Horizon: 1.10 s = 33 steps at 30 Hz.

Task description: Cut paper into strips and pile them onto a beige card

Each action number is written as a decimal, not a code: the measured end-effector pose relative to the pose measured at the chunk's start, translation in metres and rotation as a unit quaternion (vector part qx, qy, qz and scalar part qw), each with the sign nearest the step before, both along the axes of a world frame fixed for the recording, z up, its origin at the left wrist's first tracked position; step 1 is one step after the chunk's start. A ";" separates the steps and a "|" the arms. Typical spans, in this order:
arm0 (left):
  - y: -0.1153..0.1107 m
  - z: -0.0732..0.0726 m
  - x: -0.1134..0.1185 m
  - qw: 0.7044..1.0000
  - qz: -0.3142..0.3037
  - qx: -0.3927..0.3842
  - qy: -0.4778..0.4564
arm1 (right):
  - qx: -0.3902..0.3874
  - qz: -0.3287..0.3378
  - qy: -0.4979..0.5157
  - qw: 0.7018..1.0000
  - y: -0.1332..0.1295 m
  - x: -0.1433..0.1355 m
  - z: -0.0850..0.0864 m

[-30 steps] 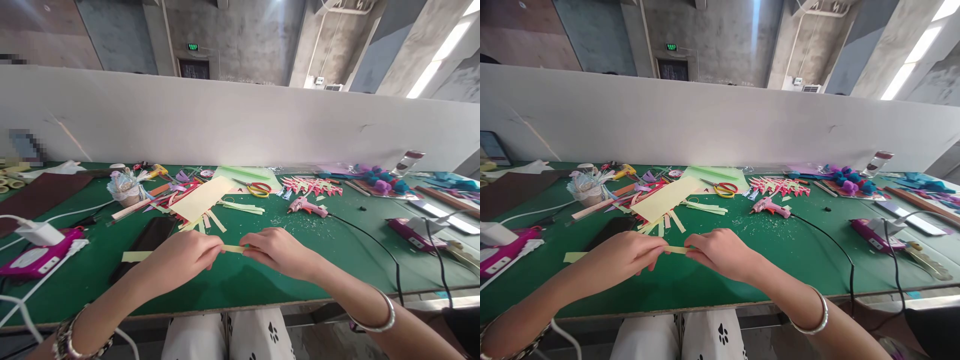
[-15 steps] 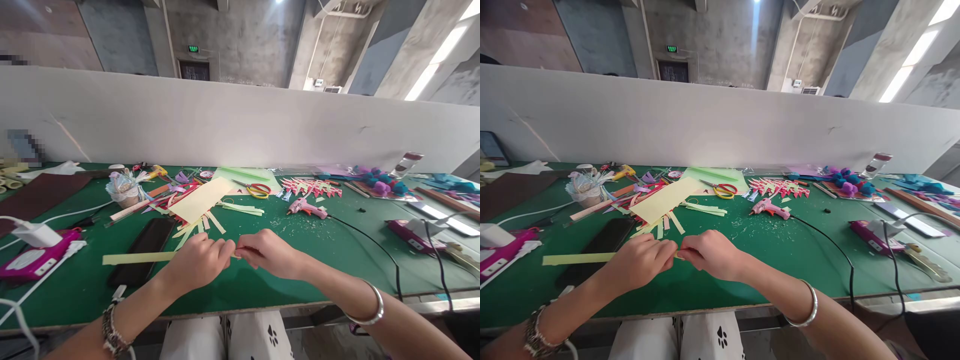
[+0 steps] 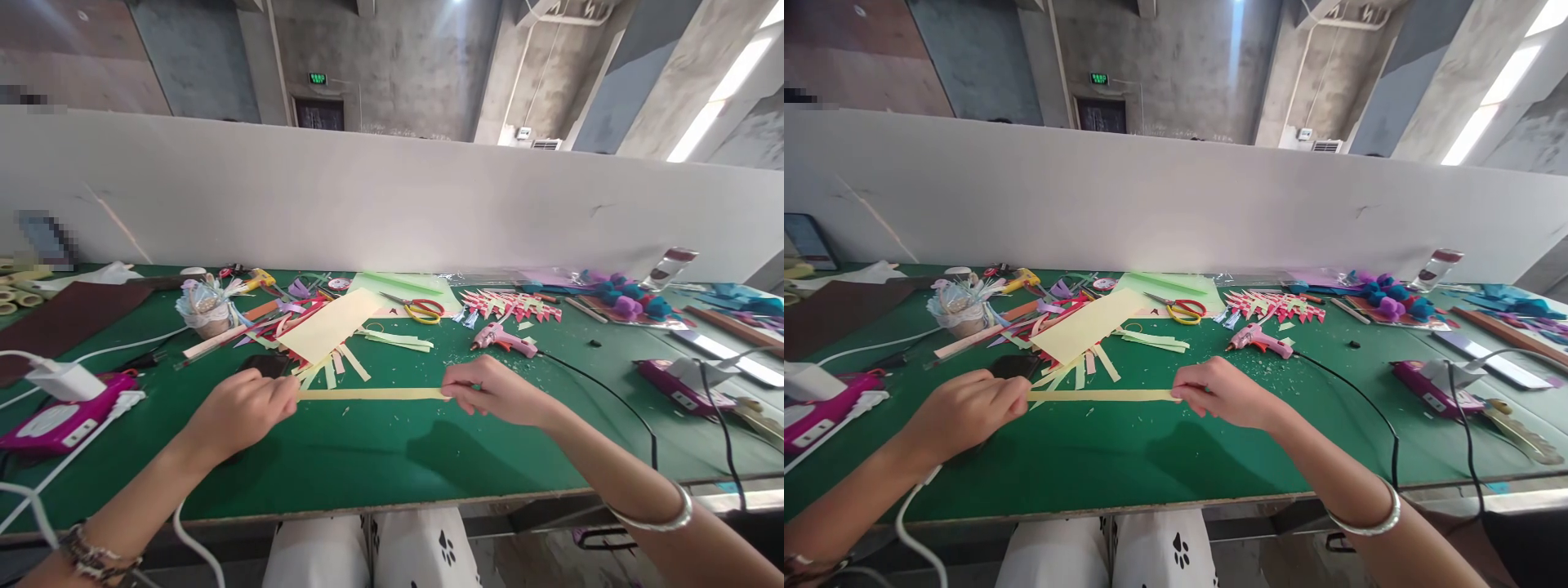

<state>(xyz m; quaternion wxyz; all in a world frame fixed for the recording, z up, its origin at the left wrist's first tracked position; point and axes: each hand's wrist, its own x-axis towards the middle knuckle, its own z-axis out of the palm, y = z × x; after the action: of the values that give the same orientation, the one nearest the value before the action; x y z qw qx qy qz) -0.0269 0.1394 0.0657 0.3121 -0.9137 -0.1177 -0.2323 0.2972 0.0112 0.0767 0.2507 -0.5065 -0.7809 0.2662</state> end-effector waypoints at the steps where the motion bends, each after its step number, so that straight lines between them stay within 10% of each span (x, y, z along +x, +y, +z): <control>1: 0.004 0.000 -0.009 1.000 0.021 -0.006 0.011 | 0.000 -0.007 -0.007 1.000 -0.002 0.006 0.000; 8: 0.009 0.015 -0.035 0.987 0.160 0.000 -0.004 | 0.052 -0.042 -0.063 0.996 -0.014 0.023 0.009; 13: -0.023 0.019 0.024 0.993 0.015 -0.093 -0.068 | 0.147 0.024 -0.142 0.979 -0.006 -0.008 0.005; 19: -0.042 0.012 0.062 0.988 -0.012 -0.151 -0.044 | 0.172 0.051 -0.183 0.967 0.000 -0.019 0.003; 33: -0.061 -0.007 0.080 0.830 0.034 -0.556 0.009 | 0.177 -0.028 -0.235 0.955 0.004 -0.074 -0.020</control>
<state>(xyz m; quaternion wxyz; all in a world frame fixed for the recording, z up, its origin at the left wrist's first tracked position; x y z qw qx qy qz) 0.0533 0.0782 0.0590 -0.2401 -0.9305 -0.2546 -0.1085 0.2235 0.0156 0.0563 0.1538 -0.5240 -0.8377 -0.0102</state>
